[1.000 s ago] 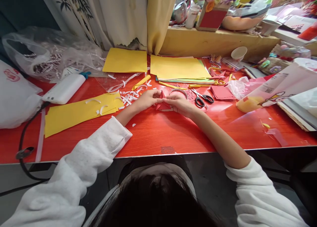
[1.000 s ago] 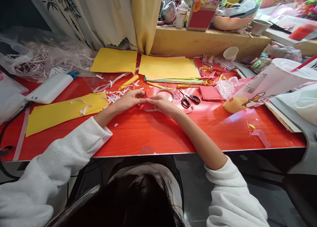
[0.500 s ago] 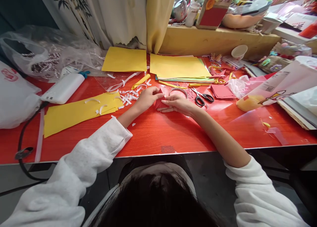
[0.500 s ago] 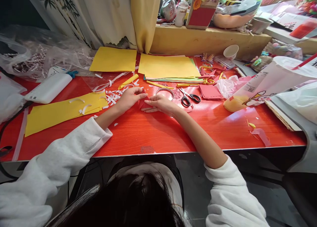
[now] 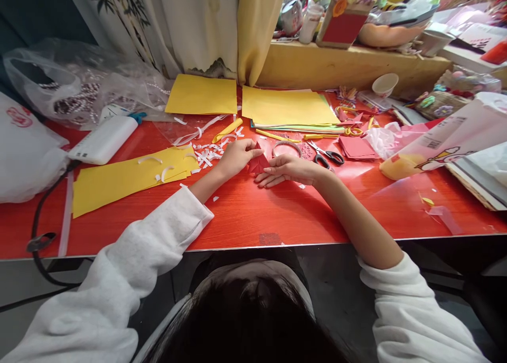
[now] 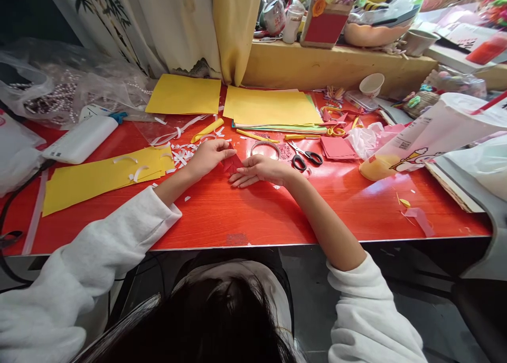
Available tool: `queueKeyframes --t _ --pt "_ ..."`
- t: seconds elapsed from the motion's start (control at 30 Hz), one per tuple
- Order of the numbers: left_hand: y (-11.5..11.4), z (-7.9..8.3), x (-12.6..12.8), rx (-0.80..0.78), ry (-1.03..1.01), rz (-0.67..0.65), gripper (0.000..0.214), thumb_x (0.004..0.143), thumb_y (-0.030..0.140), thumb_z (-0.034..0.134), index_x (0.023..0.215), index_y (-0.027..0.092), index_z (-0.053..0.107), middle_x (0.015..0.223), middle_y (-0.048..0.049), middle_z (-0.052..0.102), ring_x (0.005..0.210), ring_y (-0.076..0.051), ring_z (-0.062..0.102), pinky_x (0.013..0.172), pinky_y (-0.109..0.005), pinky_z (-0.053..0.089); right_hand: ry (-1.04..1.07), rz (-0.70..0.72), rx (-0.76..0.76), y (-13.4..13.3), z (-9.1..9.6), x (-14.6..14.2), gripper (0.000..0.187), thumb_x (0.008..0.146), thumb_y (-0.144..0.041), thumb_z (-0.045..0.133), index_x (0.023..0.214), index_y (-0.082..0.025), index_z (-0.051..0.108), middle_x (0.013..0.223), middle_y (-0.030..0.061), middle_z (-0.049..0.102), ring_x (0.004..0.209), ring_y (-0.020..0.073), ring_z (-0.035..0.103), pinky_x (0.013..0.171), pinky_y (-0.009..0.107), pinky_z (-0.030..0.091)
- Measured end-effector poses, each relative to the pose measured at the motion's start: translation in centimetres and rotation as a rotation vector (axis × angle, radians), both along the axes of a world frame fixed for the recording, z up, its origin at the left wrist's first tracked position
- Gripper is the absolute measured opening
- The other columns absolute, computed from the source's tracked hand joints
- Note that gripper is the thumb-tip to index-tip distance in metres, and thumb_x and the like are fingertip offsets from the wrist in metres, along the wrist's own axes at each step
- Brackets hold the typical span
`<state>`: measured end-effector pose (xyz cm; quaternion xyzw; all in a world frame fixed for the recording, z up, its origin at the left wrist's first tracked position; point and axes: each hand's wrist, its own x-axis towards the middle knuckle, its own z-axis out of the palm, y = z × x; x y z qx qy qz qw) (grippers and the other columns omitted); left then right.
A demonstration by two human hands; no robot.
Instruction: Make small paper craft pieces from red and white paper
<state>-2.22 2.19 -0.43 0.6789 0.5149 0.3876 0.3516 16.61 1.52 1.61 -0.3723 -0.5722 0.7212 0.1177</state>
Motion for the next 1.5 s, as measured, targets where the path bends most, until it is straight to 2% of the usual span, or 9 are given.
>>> queueKeyframes --t 0.23,0.47,0.67,0.83,1.0,1.13,1.27,1.4,1.5 --pt "0.2 -0.3 0.0 0.011 -0.019 -0.028 0.023 0.074 0.033 0.061 0.063 0.015 0.052 0.059 0.0035 0.045 0.059 -0.009 0.038 0.058 -0.025 0.030 0.041 -0.027 0.000 -0.1 -0.4 -0.3 0.021 0.083 -0.026 0.066 0.096 -0.010 0.065 0.097 0.0153 0.072 0.090 0.0211 0.071 0.081 0.029 0.059" --pt "0.0 -0.1 -0.1 -0.018 0.001 -0.109 0.032 0.074 0.044 0.062 0.063 0.015 0.051 0.058 0.0034 0.046 0.057 -0.009 0.040 0.055 -0.024 0.029 0.106 -0.231 0.077 0.1 -1.6 -1.1 0.017 0.081 -0.029 0.068 0.078 -0.012 0.064 0.078 0.0126 0.072 0.068 0.0190 0.071 0.064 0.026 0.060" --pt "-0.1 0.3 -0.2 -0.036 0.075 -0.106 0.039 0.075 0.039 0.062 0.054 0.017 0.038 0.052 0.0047 0.034 0.052 -0.008 0.030 0.051 -0.024 0.023 0.087 -0.184 0.095 0.6 -1.9 -0.6 0.025 0.081 -0.038 0.066 0.089 -0.015 0.065 0.084 0.0114 0.071 0.078 0.0221 0.072 0.072 0.033 0.060" --pt "-0.1 0.6 -0.4 -0.047 0.060 -0.139 0.038 0.075 0.041 0.062 0.056 0.016 0.040 0.053 0.0040 0.036 0.053 -0.008 0.032 0.051 -0.024 0.023 0.065 -0.245 0.322 0.4 -1.6 -0.8 0.029 0.081 -0.042 0.063 0.100 -0.021 0.062 0.095 0.0047 0.064 0.075 0.0173 0.068 0.066 0.032 0.060" --pt "-0.6 1.0 -0.4 -0.070 0.011 -0.166 0.037 0.075 0.042 0.062 0.058 0.016 0.042 0.054 0.0044 0.038 0.052 -0.007 0.033 0.052 -0.024 0.024 0.082 -0.413 0.595 0.1 -1.7 -1.3 0.029 0.081 -0.045 0.060 0.084 -0.017 0.063 0.082 0.0008 0.057 0.073 0.0102 0.056 0.061 0.020 0.050" --pt "-0.8 1.1 -0.2 -0.110 0.013 -0.193 0.039 0.075 0.046 0.062 0.058 0.015 0.044 0.054 0.0034 0.045 0.052 -0.007 0.039 0.051 -0.023 0.026 0.097 -0.472 0.701 0.1 -1.9 -1.2 0.025 0.080 -0.040 0.062 0.075 -0.016 0.058 0.071 -0.0014 0.053 0.065 0.0088 0.049 0.058 0.020 0.042" --pt "-0.9 1.0 -0.3 -0.164 0.087 -0.208 0.042 0.074 0.048 0.063 0.054 0.015 0.046 0.050 0.0027 0.048 0.049 -0.008 0.042 0.050 -0.024 0.027 0.117 -0.535 0.662 0.2 -1.9 -1.1 0.024 0.079 -0.038 0.063 0.070 -0.017 0.055 0.063 -0.0027 0.048 0.059 0.0083 0.044 0.055 0.020 0.039" --pt "-0.8 0.8 -0.3 -0.134 0.107 -0.172 0.044 0.073 0.050 0.063 0.051 0.015 0.047 0.046 0.0030 0.045 0.045 -0.007 0.037 0.049 -0.024 0.026 0.137 -0.475 0.576 0.1 -1.6 -1.1 0.025 0.078 -0.040 0.063 0.069 -0.018 0.054 0.062 -0.0024 0.051 0.058 0.0088 0.047 0.057 0.021 0.042" --pt "-0.9 1.0 -0.3 -0.135 0.072 -0.238 0.036 0.075 0.047 0.063 0.063 0.014 0.057 0.053 0.0015 0.052 0.050 -0.009 0.046 0.053 -0.024 0.033 0.140 -0.491 0.525 0.2 -1.3 -1.0 0.025 0.075 -0.038 0.066 0.068 -0.018 0.053 0.062 -0.0028 0.051 0.057 0.0085 0.048 0.057 0.020 0.042"
